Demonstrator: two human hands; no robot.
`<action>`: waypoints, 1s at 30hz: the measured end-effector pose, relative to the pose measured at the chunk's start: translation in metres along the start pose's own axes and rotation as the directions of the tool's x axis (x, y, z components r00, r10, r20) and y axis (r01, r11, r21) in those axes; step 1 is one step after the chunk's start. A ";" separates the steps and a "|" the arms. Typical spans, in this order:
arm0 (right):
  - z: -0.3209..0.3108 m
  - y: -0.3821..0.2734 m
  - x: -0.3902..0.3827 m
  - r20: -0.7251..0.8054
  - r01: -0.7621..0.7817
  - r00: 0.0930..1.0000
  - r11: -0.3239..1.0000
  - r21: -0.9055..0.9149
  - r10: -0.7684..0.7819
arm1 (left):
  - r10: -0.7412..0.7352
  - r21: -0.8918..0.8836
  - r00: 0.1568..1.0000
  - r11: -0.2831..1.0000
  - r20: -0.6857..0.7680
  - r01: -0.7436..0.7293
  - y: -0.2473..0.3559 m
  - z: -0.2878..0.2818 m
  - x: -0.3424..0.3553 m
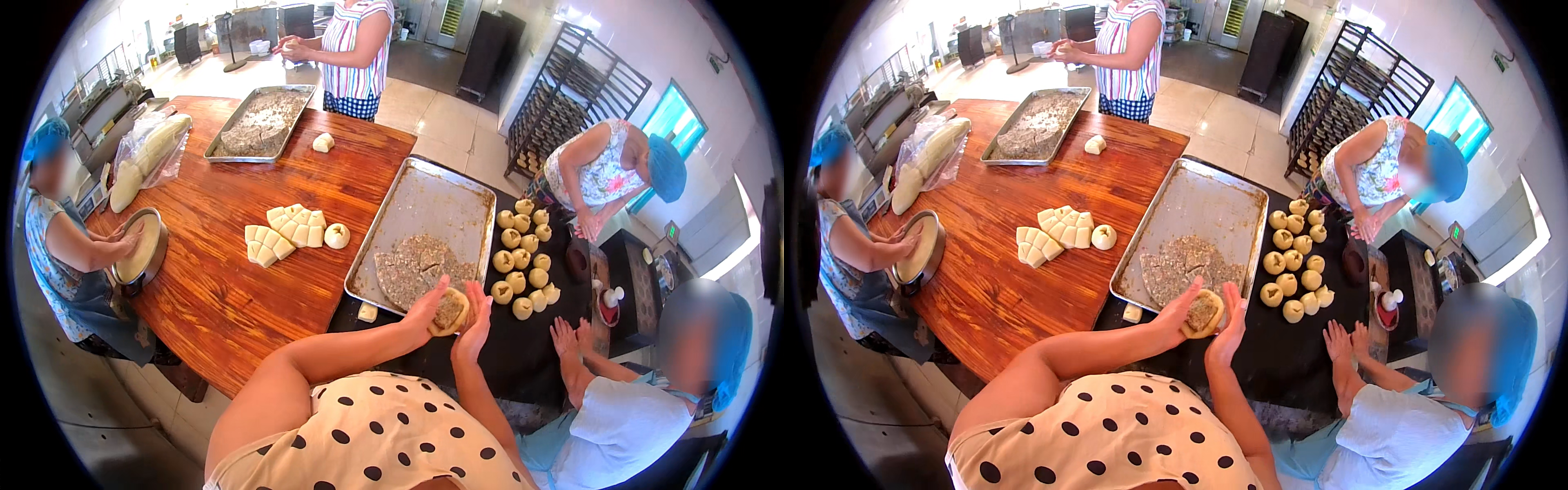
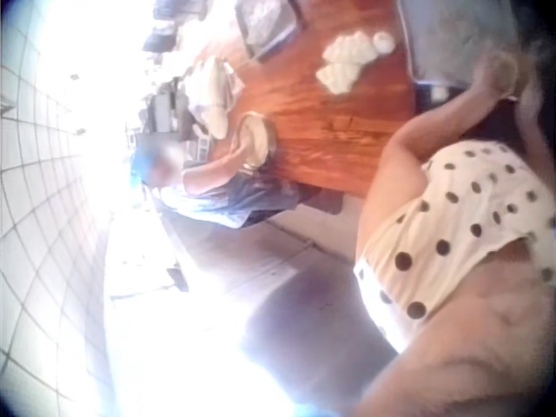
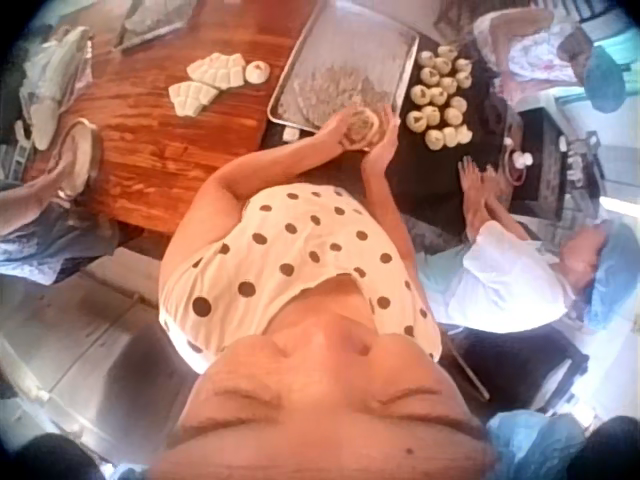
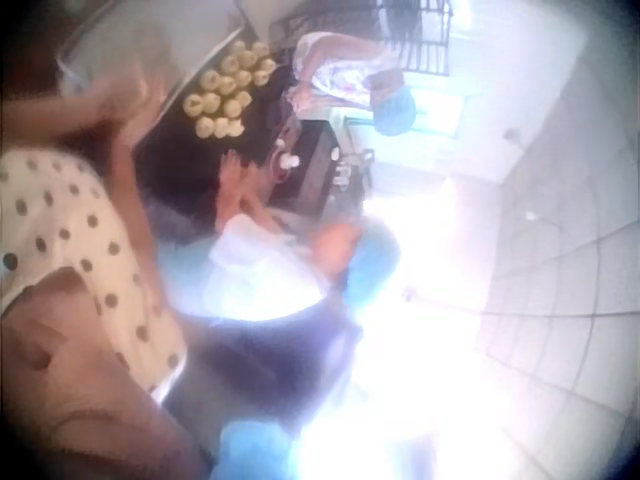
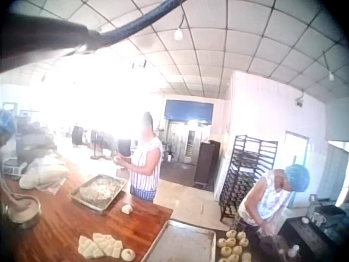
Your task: The person picks up small pieces of dough, fills them with a savory mixture from a metal tray, and shapes them into round balls by hand on a workspace.
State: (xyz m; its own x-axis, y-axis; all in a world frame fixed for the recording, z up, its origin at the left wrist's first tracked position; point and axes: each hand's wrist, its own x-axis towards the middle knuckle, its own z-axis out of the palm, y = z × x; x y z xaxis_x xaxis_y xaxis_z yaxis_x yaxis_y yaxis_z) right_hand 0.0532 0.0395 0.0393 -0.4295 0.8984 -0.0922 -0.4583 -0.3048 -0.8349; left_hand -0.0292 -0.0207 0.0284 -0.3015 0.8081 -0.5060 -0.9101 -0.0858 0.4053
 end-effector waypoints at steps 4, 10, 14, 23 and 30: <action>-0.034 0.038 0.029 0.191 0.024 0.980 0.915 -0.402 0.058 | 0.210 0.411 0.975 0.897 -0.077 -0.161 -0.020 -0.012 0.030; -0.018 0.031 0.005 0.045 0.054 0.998 0.966 -0.252 -0.045 | -0.036 0.464 0.974 0.883 0.223 -0.073 -0.001 -0.021 0.042; -0.005 0.012 0.011 0.018 -0.113 0.994 0.987 0.117 0.112 | 0.033 0.045 0.949 0.998 0.314 -0.050 -0.005 -0.012 0.021; -0.015 0.047 -0.001 0.076 0.209 0.978 0.920 -0.330 -0.195 | 0.444 0.358 0.888 0.854 -0.123 -0.377 -0.054 -0.022 0.049; -0.003 0.026 -0.003 0.173 0.072 0.985 0.961 -0.267 -0.025 | 0.254 0.175 0.963 0.956 -0.091 -0.236 -0.010 -0.010 0.001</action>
State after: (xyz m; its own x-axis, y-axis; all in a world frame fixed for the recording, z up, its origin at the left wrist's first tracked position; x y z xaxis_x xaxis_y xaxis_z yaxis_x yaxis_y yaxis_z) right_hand 0.0456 0.0297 0.0164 -0.5461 0.8374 0.0245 -0.2633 -0.1437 -0.9539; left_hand -0.0230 -0.0252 0.0165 -0.5474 0.7033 -0.4537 -0.7494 -0.1706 0.6398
